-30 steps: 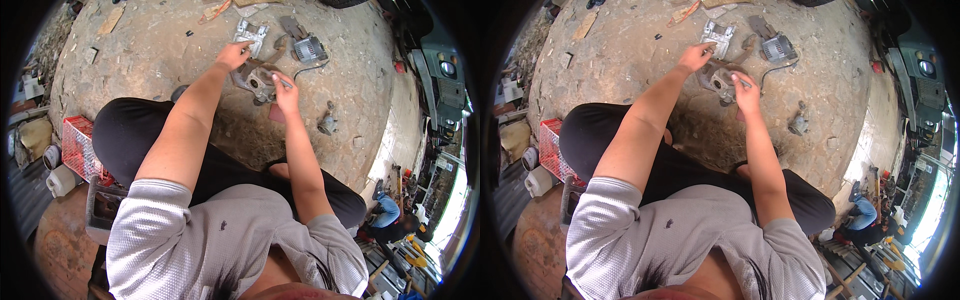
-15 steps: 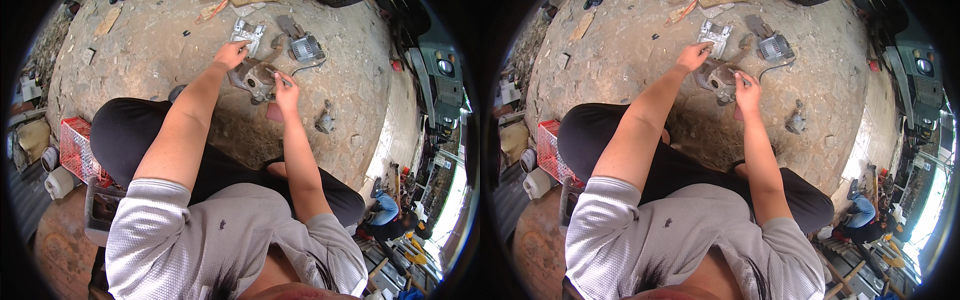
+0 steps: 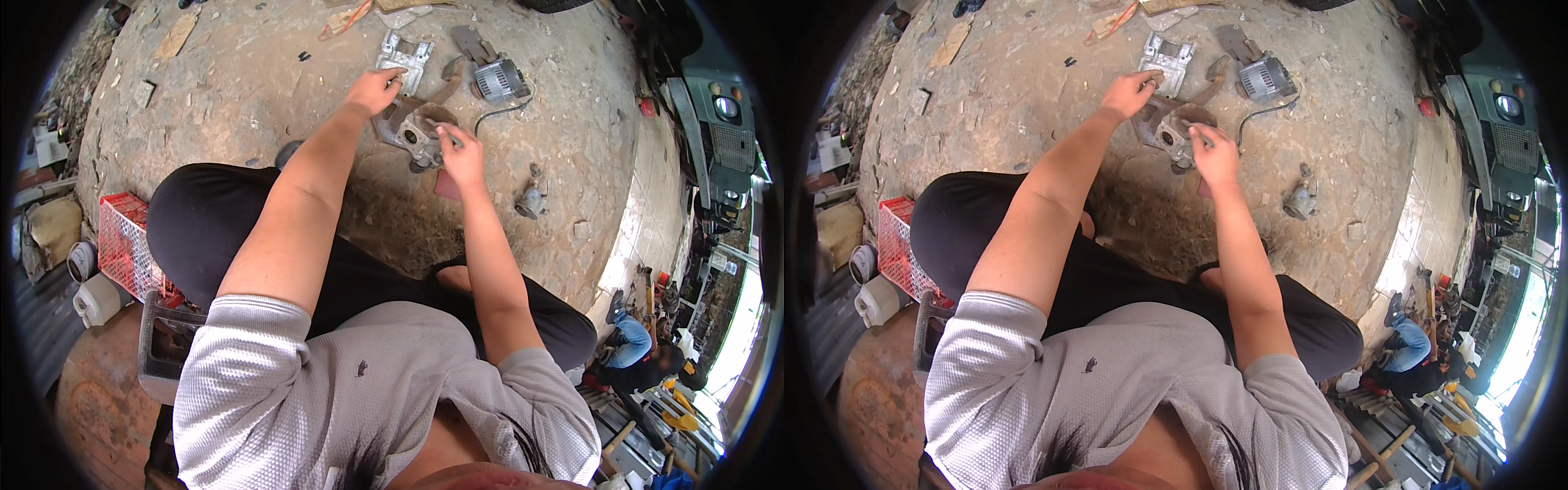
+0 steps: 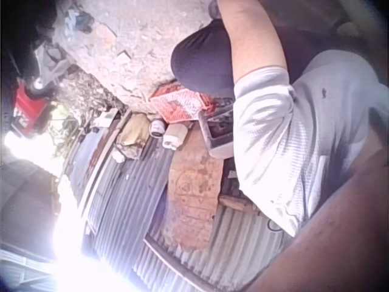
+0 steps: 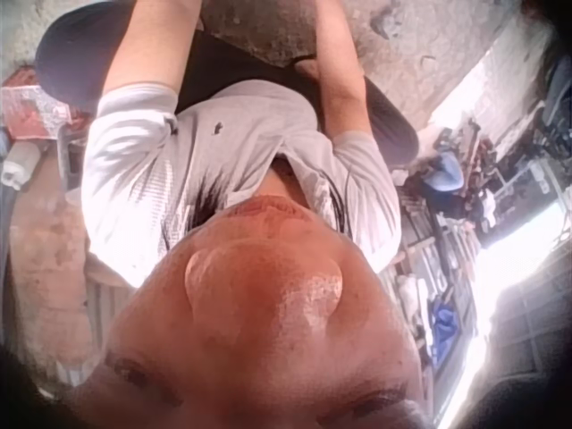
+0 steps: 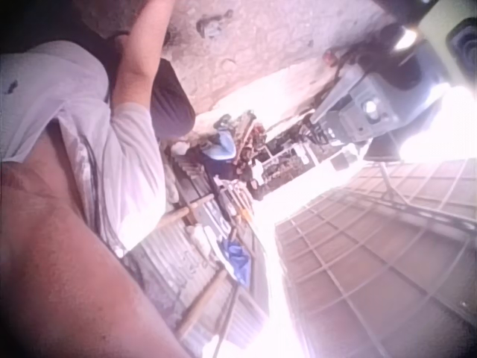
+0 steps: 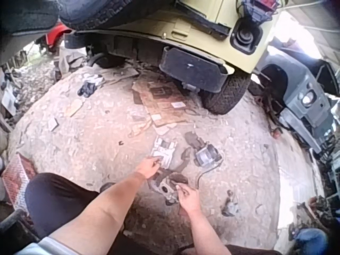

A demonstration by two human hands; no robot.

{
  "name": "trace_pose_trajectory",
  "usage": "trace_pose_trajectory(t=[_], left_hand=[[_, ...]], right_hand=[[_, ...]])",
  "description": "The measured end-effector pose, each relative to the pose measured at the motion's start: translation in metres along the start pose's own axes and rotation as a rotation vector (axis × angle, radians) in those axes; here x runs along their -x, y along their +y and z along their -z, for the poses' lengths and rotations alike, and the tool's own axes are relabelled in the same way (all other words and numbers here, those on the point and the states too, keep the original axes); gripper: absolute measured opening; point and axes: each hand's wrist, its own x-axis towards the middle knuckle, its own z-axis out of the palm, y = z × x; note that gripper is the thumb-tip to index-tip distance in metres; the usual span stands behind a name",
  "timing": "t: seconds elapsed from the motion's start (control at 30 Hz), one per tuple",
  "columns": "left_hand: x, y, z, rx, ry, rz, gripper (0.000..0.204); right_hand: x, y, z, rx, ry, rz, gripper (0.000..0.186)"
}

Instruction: The person sits on the ground and uses a screwdriver to loosen and remove bolts from a mechanical part. They then use a sanding block to clean the surface of the part.

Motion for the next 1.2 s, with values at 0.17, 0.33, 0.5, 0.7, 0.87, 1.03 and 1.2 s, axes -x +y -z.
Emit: trace_pose_trajectory(t=[0.17,0.33,0.5,0.7,0.87,1.03,1.2], left_hand=[[0.000,0.001,-0.001,-0.017,0.003,-0.030,0.040],[0.000,0.001,-0.004,-0.002,0.005,-0.053,0.041],[0.002,-0.007,-0.002,-0.066,-0.003,-0.045,0.041],[-0.001,-0.008,-0.003,-0.033,-0.006,-0.062,0.041],[0.001,0.010,0.004,-0.074,-0.067,-0.004,0.039],[-0.001,-0.019,-0.012,-0.047,0.030,-0.134,0.038],[0.001,-0.020,-0.009,-0.089,-0.094,-0.033,0.039]], right_hand=[[-0.003,0.003,0.000,-0.077,0.041,-0.071,0.018],[0.003,0.024,-0.004,-0.243,-0.062,-0.063,0.019],[0.001,0.009,0.002,-0.170,-0.130,-0.075,0.020],[0.003,0.024,-0.002,-0.200,-0.184,-0.116,0.021],[0.004,0.021,0.004,-0.510,0.232,-0.300,0.024],[-0.010,0.075,0.034,-0.391,0.293,-0.530,0.029],[-0.015,0.070,0.051,-0.469,0.037,-0.430,0.026]])
